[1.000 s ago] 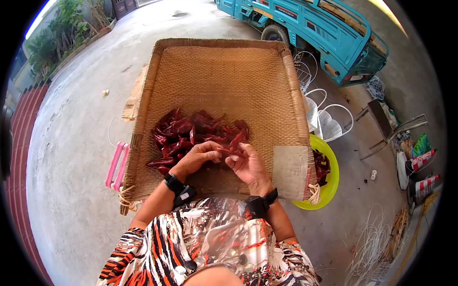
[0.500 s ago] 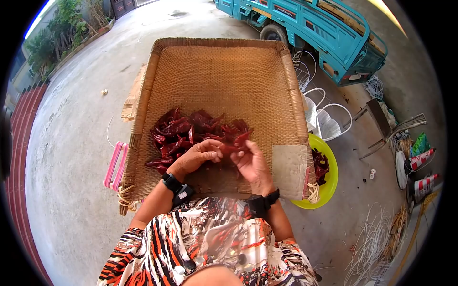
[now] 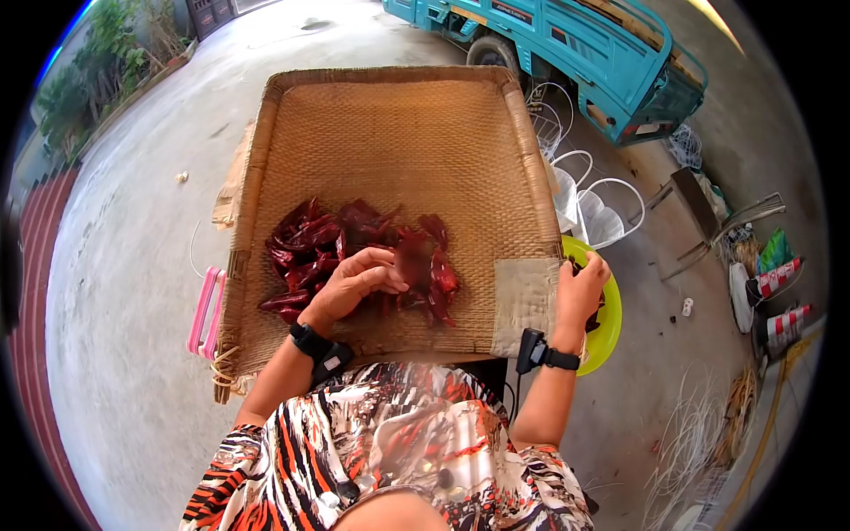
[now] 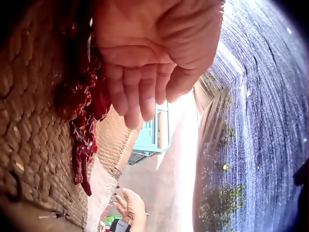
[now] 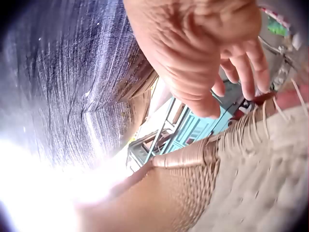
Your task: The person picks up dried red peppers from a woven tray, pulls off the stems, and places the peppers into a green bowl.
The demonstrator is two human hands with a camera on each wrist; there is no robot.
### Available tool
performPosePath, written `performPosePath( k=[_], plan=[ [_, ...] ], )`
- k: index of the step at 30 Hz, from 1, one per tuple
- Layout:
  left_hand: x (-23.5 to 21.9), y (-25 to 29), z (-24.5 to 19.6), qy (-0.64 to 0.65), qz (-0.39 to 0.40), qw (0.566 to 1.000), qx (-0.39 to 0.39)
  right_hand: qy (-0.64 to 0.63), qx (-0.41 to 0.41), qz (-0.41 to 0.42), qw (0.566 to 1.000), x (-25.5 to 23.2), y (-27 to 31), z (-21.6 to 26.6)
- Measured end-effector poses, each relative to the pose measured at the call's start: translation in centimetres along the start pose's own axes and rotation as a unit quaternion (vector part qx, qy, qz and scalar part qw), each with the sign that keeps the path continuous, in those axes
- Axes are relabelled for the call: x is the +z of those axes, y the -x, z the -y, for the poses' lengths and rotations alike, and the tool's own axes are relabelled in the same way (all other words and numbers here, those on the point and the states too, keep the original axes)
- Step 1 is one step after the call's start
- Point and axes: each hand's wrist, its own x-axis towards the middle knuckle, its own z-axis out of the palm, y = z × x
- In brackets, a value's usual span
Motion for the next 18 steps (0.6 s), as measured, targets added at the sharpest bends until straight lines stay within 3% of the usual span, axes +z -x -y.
performPosePath(
  k=[1,2,4,6,8,11,14,17,18],
  plan=[
    [0.1,-0.1,-0.1,0.001,0.000,1.000,0.012,0.013,-0.008,0.000,1.000,0.5,0.5,-0.1],
    [0.2,-0.1,-0.2,0.002,-0.001,1.000,0.024,0.008,-0.092,-0.033,0.995,2.0,0.8,-1.0],
    [0.6,0.0,-1.0,-0.014,-0.031,0.999,0.026,-0.114,-0.026,0.143,0.983,1.8,2.0,2.6],
    [0.8,-0.2,-1.5,-0.030,-0.047,0.998,0.039,-0.158,-0.048,0.255,0.953,2.7,3.7,5.7],
    [0.9,-0.3,-1.9,-0.077,-0.059,0.995,0.028,-0.139,-0.073,0.331,0.931,3.0,5.1,8.5],
    [1.5,-0.4,-3.2,-0.138,-0.057,0.989,-0.004,-0.058,-0.170,0.367,0.913,4.8,6.4,10.0],
    [1.5,-1.2,-4.0,-0.166,-0.033,0.985,-0.043,-0.090,-0.165,0.393,0.900,6.0,6.7,10.3],
    [0.9,-2.2,-3.6,-0.155,-0.012,0.985,-0.080,-0.233,-0.087,0.425,0.870,7.5,6.8,8.8],
    [0.8,-2.5,-3.4,-0.151,-0.006,0.984,-0.089,-0.307,-0.039,0.441,0.842,7.0,6.8,9.0]
  ],
)
